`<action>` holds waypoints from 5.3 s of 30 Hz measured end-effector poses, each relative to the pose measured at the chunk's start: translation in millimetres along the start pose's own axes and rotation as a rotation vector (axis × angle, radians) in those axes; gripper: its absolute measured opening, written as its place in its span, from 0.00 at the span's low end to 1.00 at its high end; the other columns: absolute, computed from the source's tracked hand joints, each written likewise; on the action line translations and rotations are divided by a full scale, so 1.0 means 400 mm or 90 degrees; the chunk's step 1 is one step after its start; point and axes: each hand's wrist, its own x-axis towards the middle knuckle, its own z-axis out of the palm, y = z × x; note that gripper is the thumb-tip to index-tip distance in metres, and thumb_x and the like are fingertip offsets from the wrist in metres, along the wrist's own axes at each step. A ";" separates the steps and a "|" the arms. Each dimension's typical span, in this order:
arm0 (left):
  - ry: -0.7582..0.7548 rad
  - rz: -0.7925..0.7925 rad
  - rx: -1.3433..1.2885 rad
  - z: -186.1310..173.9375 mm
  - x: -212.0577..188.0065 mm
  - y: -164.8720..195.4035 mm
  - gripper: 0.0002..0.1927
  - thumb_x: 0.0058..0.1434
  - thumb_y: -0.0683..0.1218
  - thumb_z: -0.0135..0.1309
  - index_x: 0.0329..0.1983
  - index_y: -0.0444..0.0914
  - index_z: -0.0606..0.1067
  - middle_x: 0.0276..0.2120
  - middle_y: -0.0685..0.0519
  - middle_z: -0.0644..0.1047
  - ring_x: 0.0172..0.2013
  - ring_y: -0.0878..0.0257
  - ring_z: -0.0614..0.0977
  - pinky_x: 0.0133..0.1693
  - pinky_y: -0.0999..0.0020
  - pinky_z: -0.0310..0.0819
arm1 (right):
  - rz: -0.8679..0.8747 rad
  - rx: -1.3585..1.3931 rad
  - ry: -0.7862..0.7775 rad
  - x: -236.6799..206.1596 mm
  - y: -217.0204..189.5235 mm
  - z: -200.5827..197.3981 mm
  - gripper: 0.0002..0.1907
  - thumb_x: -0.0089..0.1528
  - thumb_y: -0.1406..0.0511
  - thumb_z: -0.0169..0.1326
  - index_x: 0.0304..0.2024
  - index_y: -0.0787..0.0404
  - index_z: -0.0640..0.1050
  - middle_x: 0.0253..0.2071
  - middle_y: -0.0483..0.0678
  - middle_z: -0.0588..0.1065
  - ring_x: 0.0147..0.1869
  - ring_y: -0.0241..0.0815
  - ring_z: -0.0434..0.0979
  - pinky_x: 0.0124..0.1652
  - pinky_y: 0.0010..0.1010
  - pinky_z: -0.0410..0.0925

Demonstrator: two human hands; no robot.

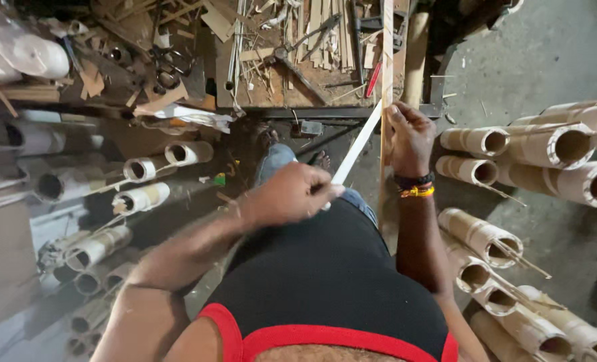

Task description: The person works at an incense-making bench, handling thin bamboo sticks and a long thin wood veneer strip, tearing and trimming pieces from the strip and feeding sticks toward the winding machine. They move between the machine spool and the work table, picking up and positioning stick material by hand.

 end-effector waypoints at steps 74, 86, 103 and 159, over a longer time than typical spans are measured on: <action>0.023 -0.135 -0.044 0.029 0.089 -0.183 0.14 0.63 0.52 0.61 0.38 0.35 0.80 0.24 0.55 0.80 0.25 0.71 0.76 0.29 0.69 0.71 | 0.030 -0.165 0.031 -0.132 -0.044 0.015 0.11 0.71 0.64 0.53 0.45 0.67 0.81 0.30 0.37 0.74 0.29 0.24 0.68 0.28 0.19 0.62; -0.051 0.179 0.006 0.149 0.094 0.129 0.13 0.61 0.50 0.57 0.31 0.34 0.75 0.21 0.43 0.77 0.22 0.53 0.81 0.27 0.55 0.72 | -0.087 -0.002 0.020 -0.132 0.034 -0.020 0.13 0.69 0.67 0.55 0.54 0.68 0.80 0.39 0.38 0.78 0.38 0.26 0.71 0.38 0.18 0.65; 0.118 0.493 0.302 0.227 0.296 0.054 0.07 0.64 0.44 0.51 0.43 0.38 0.77 0.35 0.46 0.80 0.38 0.49 0.83 0.41 0.53 0.77 | -0.104 -0.196 -0.044 -0.122 0.031 -0.059 0.18 0.71 0.56 0.48 0.46 0.63 0.80 0.35 0.43 0.74 0.34 0.35 0.69 0.34 0.24 0.63; -0.266 0.083 0.100 0.097 0.112 0.013 0.18 0.69 0.53 0.50 0.32 0.32 0.73 0.24 0.41 0.76 0.26 0.50 0.79 0.32 0.54 0.73 | -0.254 -0.306 0.086 -0.258 -0.017 0.008 0.12 0.67 0.73 0.59 0.54 0.69 0.82 0.38 0.46 0.77 0.44 0.33 0.73 0.46 0.26 0.67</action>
